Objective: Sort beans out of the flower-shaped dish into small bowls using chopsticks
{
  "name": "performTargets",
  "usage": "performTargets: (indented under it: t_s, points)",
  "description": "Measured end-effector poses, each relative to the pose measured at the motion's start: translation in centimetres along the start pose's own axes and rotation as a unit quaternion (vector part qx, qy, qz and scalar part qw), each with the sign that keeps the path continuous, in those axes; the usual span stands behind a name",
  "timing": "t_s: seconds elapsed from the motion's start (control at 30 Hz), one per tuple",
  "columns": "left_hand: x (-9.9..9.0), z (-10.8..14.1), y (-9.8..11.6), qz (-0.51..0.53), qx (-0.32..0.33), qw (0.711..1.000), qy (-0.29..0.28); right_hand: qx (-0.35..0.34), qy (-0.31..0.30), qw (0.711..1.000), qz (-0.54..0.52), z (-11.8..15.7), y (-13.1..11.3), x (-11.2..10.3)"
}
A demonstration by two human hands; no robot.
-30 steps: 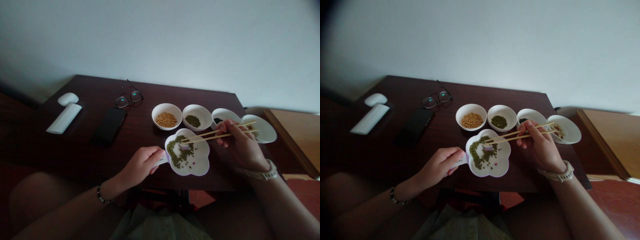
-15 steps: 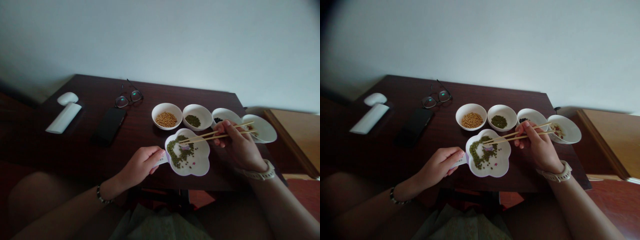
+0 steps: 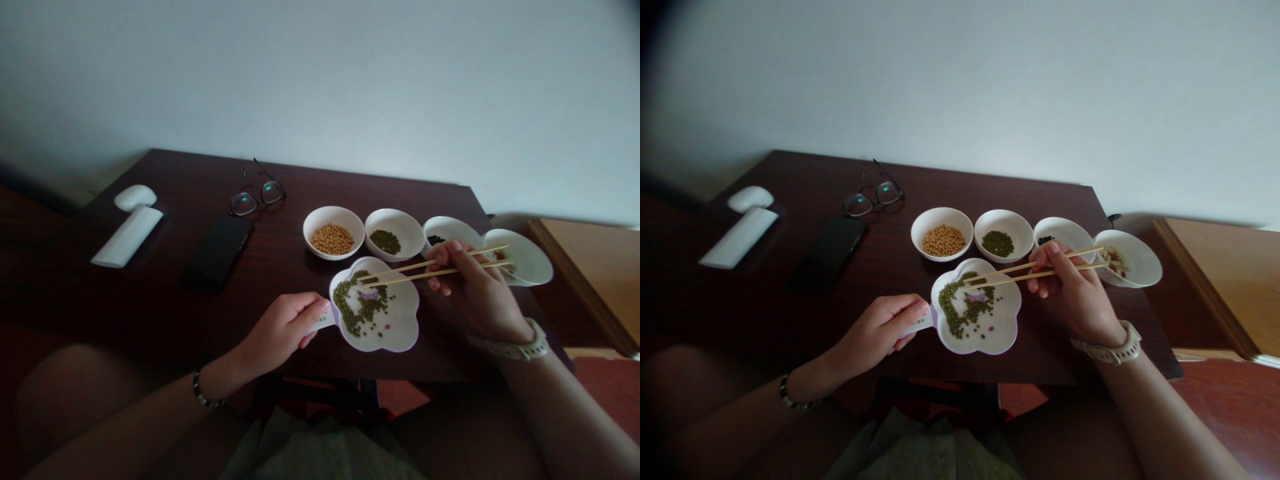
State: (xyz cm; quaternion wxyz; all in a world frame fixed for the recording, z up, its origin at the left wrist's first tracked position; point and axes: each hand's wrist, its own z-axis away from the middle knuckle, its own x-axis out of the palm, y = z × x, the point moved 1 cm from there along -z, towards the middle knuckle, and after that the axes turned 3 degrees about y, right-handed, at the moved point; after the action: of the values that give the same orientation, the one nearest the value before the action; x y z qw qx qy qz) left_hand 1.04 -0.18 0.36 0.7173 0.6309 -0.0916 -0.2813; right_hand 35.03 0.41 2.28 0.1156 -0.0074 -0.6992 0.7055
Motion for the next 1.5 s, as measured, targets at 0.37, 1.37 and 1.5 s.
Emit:
performTargets:
  t_s: [0.37, 1.37, 1.5]
  points:
    - [0.1, 0.0, 0.2, -0.010, -0.004, 1.000, 0.006, 0.016, -0.001, 1.000, -0.012, 0.1, 0.3, 0.3]
    - [0.0, -0.1, 0.0, 0.007, 0.008, 1.000, -0.011, 0.032, -0.043, 0.998, -0.018, 0.2, 1.1, 0.6]
    - [-0.1, 0.0, 0.1, 0.004, 0.010, 1.000, -0.008, 0.030, -0.035, 0.999, -0.025, 0.2, 0.8, 0.6]
